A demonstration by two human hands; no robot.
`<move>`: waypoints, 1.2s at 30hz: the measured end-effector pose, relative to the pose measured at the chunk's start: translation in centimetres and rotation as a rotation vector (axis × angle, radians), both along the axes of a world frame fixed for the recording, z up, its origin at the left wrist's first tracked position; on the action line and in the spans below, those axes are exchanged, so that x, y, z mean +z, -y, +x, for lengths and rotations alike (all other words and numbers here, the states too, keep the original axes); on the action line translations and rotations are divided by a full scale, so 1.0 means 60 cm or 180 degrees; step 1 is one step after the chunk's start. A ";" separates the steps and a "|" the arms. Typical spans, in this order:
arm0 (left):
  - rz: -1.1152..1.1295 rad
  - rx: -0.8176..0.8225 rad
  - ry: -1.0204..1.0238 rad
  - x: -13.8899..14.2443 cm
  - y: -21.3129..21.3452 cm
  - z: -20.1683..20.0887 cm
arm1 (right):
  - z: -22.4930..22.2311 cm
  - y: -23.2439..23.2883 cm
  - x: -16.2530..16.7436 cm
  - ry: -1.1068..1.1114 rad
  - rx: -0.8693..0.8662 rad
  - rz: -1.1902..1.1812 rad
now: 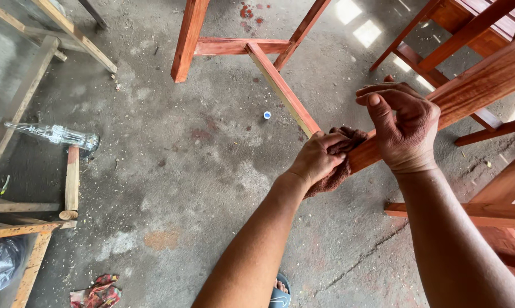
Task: The person wipes a reddish stain or finish onto wooden chair and table frames using a cloth, working the cloth along the legs and stretchers of each frame and moving between pieces in the workshop.
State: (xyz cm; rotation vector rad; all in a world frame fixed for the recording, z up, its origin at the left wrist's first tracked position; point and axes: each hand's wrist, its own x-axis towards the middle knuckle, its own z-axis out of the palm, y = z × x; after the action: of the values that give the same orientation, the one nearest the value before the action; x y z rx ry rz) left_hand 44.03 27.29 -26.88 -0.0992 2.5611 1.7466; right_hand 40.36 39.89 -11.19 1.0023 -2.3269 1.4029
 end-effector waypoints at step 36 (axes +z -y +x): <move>-0.0217 0.0425 0.1202 -0.221 0.050 0.121 | 0.060 0.038 -0.097 -0.0315 -0.0396 0.0578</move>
State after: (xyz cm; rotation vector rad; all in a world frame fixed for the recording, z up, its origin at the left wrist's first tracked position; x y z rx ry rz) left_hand 51.31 24.29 -40.12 -0.5567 2.3798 1.5022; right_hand 43.93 37.63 -17.01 0.9327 -2.4302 1.0872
